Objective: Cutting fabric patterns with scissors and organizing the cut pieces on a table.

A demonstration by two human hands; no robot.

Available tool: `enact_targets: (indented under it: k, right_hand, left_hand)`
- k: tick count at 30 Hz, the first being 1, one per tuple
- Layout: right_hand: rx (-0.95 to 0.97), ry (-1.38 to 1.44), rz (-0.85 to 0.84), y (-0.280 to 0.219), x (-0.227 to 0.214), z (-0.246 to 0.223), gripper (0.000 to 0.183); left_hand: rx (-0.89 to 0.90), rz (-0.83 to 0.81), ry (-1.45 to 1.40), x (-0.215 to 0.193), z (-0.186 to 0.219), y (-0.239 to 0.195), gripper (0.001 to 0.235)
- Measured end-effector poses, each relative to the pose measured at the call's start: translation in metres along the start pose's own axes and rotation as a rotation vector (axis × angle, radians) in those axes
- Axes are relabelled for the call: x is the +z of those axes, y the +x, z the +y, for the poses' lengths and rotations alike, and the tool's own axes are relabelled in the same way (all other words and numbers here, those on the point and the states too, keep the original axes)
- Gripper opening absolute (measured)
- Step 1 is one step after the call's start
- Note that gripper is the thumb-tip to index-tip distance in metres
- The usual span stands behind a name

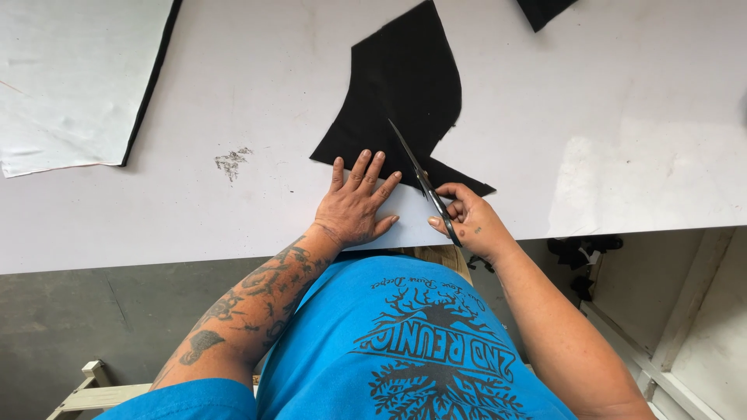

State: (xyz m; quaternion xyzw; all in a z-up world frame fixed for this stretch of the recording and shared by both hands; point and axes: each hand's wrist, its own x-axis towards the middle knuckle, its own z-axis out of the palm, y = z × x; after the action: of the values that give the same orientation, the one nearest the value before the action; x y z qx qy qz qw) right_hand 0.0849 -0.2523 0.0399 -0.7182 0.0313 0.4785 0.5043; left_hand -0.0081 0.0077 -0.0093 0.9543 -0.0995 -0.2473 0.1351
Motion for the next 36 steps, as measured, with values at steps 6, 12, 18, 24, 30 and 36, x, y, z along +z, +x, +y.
enact_targets:
  k: [6, 12, 18, 24, 30, 36]
  right_hand:
    - [0.007, 0.009, -0.005, 0.01, 0.006, -0.015, 0.057]
    - [-0.024, 0.018, -0.003, 0.03, 0.01, -0.016, 0.059]
    - [0.006, 0.002, -0.002, 0.034, 0.014, -0.039, 0.057]
    - [-0.047, -0.001, 0.0, 0.05, 0.02, -0.051, 0.059]
    - [0.008, 0.008, -0.015, 0.038, 0.007, -0.041, 0.061]
    - [0.058, 0.051, -0.026, 0.014, -0.013, -0.017, 0.061]
  left_hand:
    - [-0.007, 0.022, 0.027, 0.003, 0.0, 0.0, 0.09]
    - [0.009, 0.082, 0.032, 0.009, -0.002, 0.0, 0.09]
    - [0.01, 0.11, 0.033, 0.011, -0.003, -0.001, 0.089]
    - [0.008, 0.104, 0.045, 0.01, -0.001, 0.0, 0.09]
    - [-0.004, 0.101, 0.033, 0.008, 0.0, -0.001, 0.09]
    - [0.002, 0.118, 0.028, 0.011, -0.001, -0.001, 0.088]
